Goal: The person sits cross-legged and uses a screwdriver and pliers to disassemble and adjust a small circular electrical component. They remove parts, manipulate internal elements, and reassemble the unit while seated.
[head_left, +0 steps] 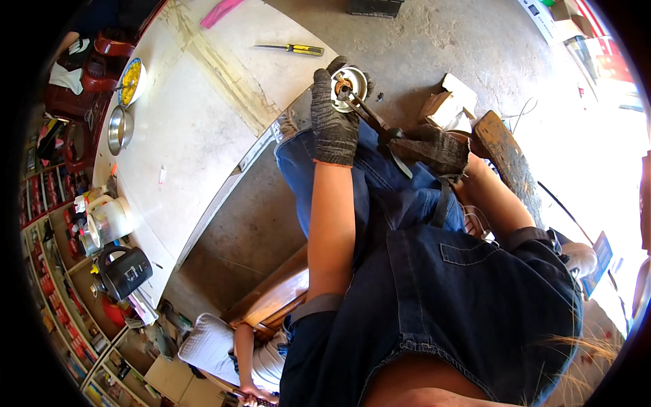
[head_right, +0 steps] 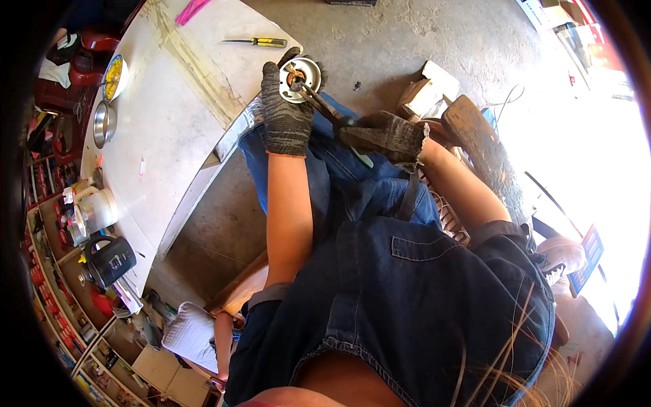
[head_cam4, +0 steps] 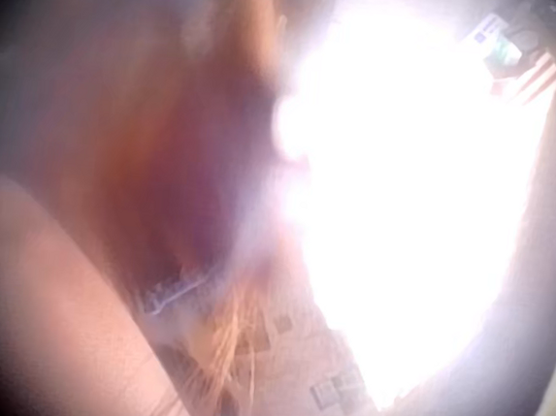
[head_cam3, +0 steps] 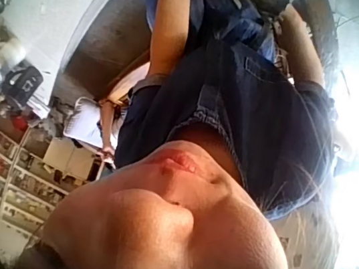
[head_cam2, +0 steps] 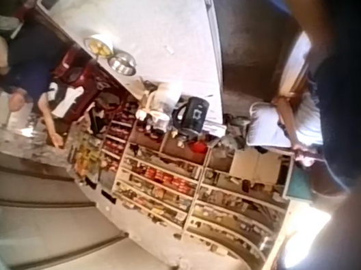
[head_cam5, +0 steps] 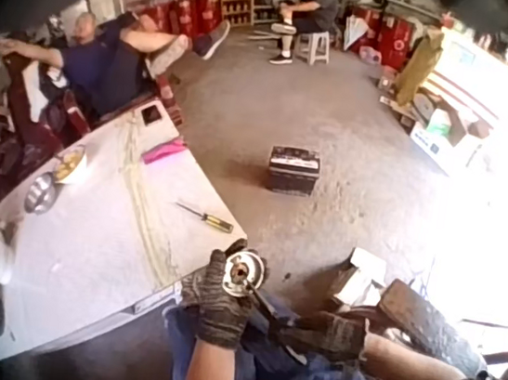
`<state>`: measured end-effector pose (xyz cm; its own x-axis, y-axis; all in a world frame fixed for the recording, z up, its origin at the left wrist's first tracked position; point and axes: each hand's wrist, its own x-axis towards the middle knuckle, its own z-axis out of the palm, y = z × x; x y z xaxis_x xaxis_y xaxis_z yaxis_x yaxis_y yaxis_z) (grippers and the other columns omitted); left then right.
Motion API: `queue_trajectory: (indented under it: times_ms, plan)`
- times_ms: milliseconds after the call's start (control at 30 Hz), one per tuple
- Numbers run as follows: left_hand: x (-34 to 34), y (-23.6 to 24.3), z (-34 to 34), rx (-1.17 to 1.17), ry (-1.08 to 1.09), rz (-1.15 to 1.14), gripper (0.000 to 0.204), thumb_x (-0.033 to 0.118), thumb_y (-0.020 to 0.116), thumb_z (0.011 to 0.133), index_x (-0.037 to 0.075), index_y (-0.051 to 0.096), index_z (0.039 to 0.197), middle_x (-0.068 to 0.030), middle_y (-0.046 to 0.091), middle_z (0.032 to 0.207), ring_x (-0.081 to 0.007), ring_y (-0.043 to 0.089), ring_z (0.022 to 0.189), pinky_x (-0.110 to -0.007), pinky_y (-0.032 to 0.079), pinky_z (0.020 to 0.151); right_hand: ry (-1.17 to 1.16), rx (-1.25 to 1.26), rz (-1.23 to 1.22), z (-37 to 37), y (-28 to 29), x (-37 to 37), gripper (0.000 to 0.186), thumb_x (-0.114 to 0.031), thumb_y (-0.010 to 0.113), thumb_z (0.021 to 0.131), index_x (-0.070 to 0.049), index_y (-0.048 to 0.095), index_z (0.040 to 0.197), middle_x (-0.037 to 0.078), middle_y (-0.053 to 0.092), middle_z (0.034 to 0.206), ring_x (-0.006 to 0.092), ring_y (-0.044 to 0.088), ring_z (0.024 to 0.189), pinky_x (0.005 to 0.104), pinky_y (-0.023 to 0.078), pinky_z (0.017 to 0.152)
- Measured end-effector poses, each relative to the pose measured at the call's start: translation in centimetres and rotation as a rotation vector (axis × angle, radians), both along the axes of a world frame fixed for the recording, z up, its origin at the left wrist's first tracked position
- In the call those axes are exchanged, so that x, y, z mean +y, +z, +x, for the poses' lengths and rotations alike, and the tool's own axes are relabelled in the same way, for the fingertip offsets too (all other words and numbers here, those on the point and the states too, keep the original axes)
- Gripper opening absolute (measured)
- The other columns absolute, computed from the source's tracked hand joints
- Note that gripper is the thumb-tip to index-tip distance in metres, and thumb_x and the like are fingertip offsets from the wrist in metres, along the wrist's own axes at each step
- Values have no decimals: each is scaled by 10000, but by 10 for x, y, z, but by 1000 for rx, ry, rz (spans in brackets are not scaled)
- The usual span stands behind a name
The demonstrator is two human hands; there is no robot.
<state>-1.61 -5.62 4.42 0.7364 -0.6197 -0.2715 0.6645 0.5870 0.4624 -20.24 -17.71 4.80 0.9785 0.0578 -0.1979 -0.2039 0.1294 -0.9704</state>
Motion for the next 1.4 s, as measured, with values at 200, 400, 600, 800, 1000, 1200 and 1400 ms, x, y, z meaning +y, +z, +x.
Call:
queue_trajectory:
  times_ms: [200, 400, 600, 800, 1000, 1200, 1400]
  plan:
    - [-7, -3, -2, -43, 51, 60, 339, 260, 466, 941, -7, 453, 1150, -126, 555, 1069, -219, 593, 879, -394, 570, 730, -143, 296, -139, 24, 35, 30, 272, -251, 573, 897, 7, 622, 969, 51, 622, 784, 99, 552, 688, 263, 454, 623]
    - [-8, -1, -3, 11, 36, 32, 380, 312, 472, 932, -14, 492, 1126, -151, 573, 1017, -240, 598, 868, -401, 566, 728, -208, 184, -306, 21, 25, 42, 344, -333, 550, 902, 1, 630, 877, 36, 605, 719, 86, 515, 640, 270, 416, 565]
    - [-2, 21, -3, 53, -57, 18, 527, 471, 463, 901, -4, 539, 1115, -169, 614, 945, -279, 628, 809, -421, 559, 704, -102, 283, 78, 21, 13, 35, 370, -331, 512, 927, 26, 607, 944, 61, 614, 797, 127, 570, 687, 265, 457, 604]
    - [-6, 20, -5, 37, -34, 22, 566, 531, 459, 882, 33, 538, 1139, -164, 619, 938, -298, 626, 796, -435, 553, 702, -232, 236, 997, 21, 21, 68, 355, -358, 521, 911, -22, 557, 1019, 42, 581, 806, 185, 559, 770, 324, 469, 662]
    - [-2, 27, -7, 88, -59, -11, 522, 526, 462, 871, 102, 583, 1151, -76, 613, 1037, -229, 592, 916, -401, 514, 777, -163, 172, 1483, 23, 10, 84, 338, -368, 537, 902, -56, 553, 1029, 15, 533, 757, 160, 520, 742, 303, 453, 654]
    - [0, 24, -16, 297, -28, -312, 452, 455, 480, 892, 99, 583, 1151, -86, 602, 1035, -247, 583, 923, -404, 520, 786, 33, 91, 1882, 32, -2, 103, 322, -404, 519, 904, -104, 571, 1008, 3, 510, 800, 133, 471, 691, 282, 414, 620]
    - [2, 21, -8, 196, 152, -229, 467, 433, 489, 893, 75, 539, 1189, -146, 574, 1095, -299, 564, 957, -444, 504, 836, -19, 135, 1616, 43, 5, 92, 346, -446, 521, 890, -127, 574, 1011, 50, 514, 865, 159, 476, 708, 293, 431, 637]
